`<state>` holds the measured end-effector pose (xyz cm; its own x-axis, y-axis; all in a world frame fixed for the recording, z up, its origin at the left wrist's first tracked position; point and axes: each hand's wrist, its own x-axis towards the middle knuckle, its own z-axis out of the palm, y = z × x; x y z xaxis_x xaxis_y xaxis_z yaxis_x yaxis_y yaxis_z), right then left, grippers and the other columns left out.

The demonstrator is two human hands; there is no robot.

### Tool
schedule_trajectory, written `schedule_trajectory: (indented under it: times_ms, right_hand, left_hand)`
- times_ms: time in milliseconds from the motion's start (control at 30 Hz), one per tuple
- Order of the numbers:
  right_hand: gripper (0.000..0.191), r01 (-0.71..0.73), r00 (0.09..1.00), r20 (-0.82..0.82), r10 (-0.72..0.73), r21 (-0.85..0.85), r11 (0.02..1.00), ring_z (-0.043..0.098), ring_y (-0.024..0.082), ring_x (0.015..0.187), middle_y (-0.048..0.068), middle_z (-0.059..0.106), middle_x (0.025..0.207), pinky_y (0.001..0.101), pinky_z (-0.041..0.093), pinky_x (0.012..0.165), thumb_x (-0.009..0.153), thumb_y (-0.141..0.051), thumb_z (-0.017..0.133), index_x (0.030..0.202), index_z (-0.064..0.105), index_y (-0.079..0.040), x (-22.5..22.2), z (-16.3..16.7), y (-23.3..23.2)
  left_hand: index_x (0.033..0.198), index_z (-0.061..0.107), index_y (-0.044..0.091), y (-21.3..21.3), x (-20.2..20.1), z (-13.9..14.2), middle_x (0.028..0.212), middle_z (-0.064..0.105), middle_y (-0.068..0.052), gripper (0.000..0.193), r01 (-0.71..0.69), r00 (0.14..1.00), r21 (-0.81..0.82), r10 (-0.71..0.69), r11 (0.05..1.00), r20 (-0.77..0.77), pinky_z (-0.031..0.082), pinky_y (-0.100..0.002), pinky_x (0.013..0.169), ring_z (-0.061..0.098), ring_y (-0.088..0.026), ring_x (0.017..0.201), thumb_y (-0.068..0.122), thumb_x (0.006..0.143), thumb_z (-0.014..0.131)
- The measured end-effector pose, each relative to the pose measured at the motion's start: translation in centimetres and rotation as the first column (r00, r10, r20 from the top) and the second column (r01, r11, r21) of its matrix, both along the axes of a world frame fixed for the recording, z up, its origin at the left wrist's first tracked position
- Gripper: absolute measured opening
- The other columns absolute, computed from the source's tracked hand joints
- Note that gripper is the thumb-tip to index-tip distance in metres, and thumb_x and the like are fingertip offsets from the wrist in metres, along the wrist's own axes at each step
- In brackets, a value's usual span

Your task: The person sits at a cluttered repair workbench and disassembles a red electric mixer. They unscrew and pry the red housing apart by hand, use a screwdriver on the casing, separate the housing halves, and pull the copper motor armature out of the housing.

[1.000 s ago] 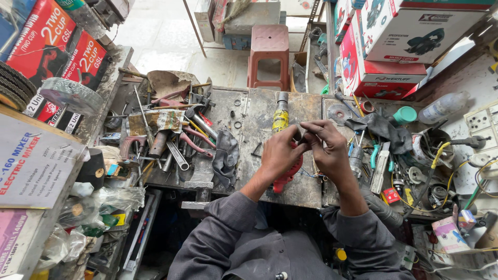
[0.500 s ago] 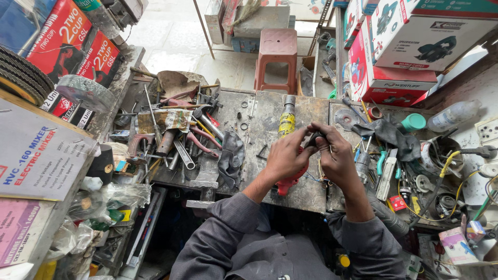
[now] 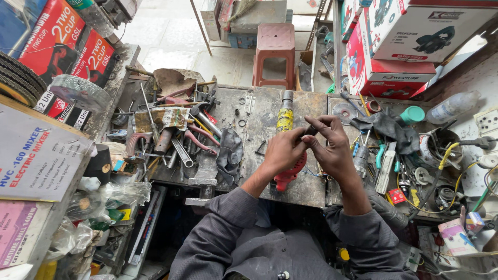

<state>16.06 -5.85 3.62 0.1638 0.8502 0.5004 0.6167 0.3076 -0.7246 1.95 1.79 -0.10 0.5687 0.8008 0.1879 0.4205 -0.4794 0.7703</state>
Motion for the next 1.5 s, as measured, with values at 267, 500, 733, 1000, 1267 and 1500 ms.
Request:
schedule_trajectory:
  times_ms: [267,500,733,1000,1267,1500]
  right_hand:
    - [0.038,-0.047,0.997,-0.069,0.043,-0.07,0.996,0.07,0.021,0.109,0.013,0.07,0.124,0.0322,0.055,0.093,0.099,-0.002,0.061,0.136,0.064,-0.002,0.6,0.2,-0.2]
    - [0.037,-0.002,0.996,-0.089,-0.009,-0.123,0.992,0.072,0.025,0.104,0.014,0.069,0.123,0.0329,0.059,0.089,0.094,-0.006,0.068,0.131,0.07,-0.007,0.1,0.1,-0.2]
    - [0.039,-0.063,0.998,0.012,0.063,0.012,0.998,0.064,0.032,0.121,0.02,0.062,0.136,0.038,0.051,0.1,0.099,0.002,0.063,0.137,0.062,0.002,-0.3,-0.3,-0.2]
    - [0.033,-0.06,0.987,-0.154,0.045,-0.096,0.994,0.07,0.021,0.113,0.011,0.069,0.127,0.0327,0.057,0.096,0.1,-0.005,0.061,0.133,0.067,-0.005,0.1,-0.7,-0.2]
    - [0.043,0.003,1.0,0.019,-0.003,0.031,1.0,0.065,0.026,0.102,0.016,0.062,0.116,0.037,0.054,0.088,0.093,-0.005,0.074,0.136,0.067,-0.004,-0.5,-0.3,-0.1]
    - [0.033,-0.074,0.993,-0.096,0.07,-0.042,0.996,0.069,0.021,0.106,0.009,0.067,0.119,0.0327,0.054,0.093,0.102,-0.002,0.056,0.133,0.064,-0.004,-0.2,0.1,-0.2]
  left_hand:
    - [0.116,0.062,0.013,-0.3,-0.1,-0.1,0.095,0.073,-0.008,0.04,0.014,0.989,0.025,-0.017,1.0,0.15,0.053,-0.047,0.067,0.071,-0.033,0.086,0.039,0.087,0.071]
    - [0.1,0.062,0.01,-0.1,0.1,-0.3,0.089,0.071,-0.01,0.032,-0.009,0.998,0.056,0.012,0.998,-0.066,0.052,-0.049,0.071,0.07,-0.035,0.086,0.038,0.088,0.072]
    - [0.107,0.064,0.014,-0.3,-0.2,0.2,0.087,0.071,-0.011,0.023,0.019,0.999,0.08,-0.022,0.997,0.04,0.051,-0.051,0.068,0.069,-0.037,0.083,0.032,0.093,0.066]
    - [0.111,0.06,0.01,-0.6,-0.5,0.2,0.091,0.072,-0.01,0.039,0.001,0.994,0.098,-0.011,0.995,0.105,0.052,-0.05,0.065,0.069,-0.037,0.08,0.037,0.086,0.071]
    - [0.1,0.066,0.012,-0.2,-0.4,0.1,0.084,0.073,-0.009,0.028,-0.028,0.999,0.003,0.029,1.0,-0.027,0.053,-0.049,0.069,0.072,-0.034,0.084,0.037,0.09,0.071]
    - [0.111,0.064,0.014,-0.2,-0.3,-0.1,0.097,0.074,-0.007,0.032,0.034,0.997,-0.003,-0.033,0.999,0.07,0.054,-0.047,0.071,0.072,-0.032,0.085,0.036,0.089,0.07]
